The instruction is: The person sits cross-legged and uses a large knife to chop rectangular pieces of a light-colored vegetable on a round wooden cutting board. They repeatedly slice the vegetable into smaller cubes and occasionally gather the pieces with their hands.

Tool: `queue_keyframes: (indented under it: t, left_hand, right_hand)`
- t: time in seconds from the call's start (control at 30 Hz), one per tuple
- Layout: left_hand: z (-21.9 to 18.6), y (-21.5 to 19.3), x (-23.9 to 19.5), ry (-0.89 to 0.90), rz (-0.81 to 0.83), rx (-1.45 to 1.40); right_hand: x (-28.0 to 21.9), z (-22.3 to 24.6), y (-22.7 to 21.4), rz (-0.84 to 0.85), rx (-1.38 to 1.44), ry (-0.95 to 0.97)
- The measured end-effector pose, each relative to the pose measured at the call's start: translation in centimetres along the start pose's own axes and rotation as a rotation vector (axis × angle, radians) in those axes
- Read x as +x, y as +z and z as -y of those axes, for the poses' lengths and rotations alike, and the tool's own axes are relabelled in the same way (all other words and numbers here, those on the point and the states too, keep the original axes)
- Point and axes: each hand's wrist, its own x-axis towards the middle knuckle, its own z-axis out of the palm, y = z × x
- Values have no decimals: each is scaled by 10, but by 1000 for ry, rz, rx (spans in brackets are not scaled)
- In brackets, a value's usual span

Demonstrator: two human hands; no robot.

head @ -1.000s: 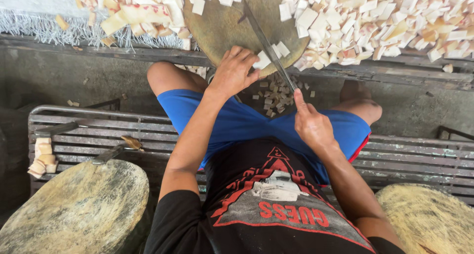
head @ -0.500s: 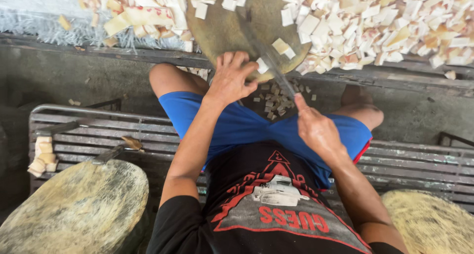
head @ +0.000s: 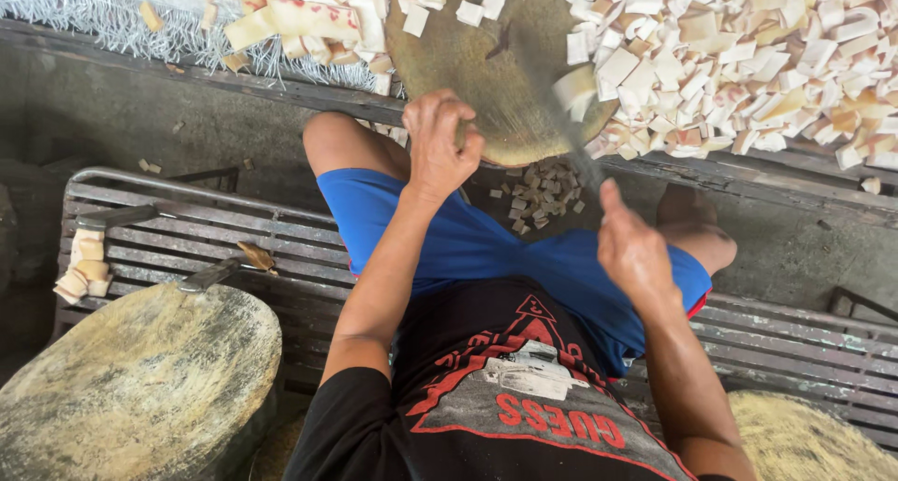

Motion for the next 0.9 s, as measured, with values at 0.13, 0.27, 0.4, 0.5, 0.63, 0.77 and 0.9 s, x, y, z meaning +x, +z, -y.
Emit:
queue_keyframes:
  t: [0.13, 0.27, 0.4, 0.5, 0.63, 0.77, 0.9]
  left_hand:
    - [-10, 9, 20, 21, 1, 17]
    - [2, 6, 55, 33, 4, 64]
    - [43, -13, 89, -39, -69, 146]
    - [97, -39, 108, -72, -158, 226]
    - [202, -66, 123, -286, -216, 132]
    - [312, -77, 144, -199, -309, 371]
    - [384, -74, 147, -322, -200, 361]
  right_hand:
    - [48, -9, -3, -58, 75, 178]
    - [107, -5, 5, 59, 702, 408]
    - [156, -4, 40, 142, 931, 378]
    - [173, -4, 57, 182, 859, 425]
    - [175, -10, 53, 211, 905, 519]
    - [174, -8, 54, 183, 873, 579]
    - [173, -12, 54, 180, 893, 552]
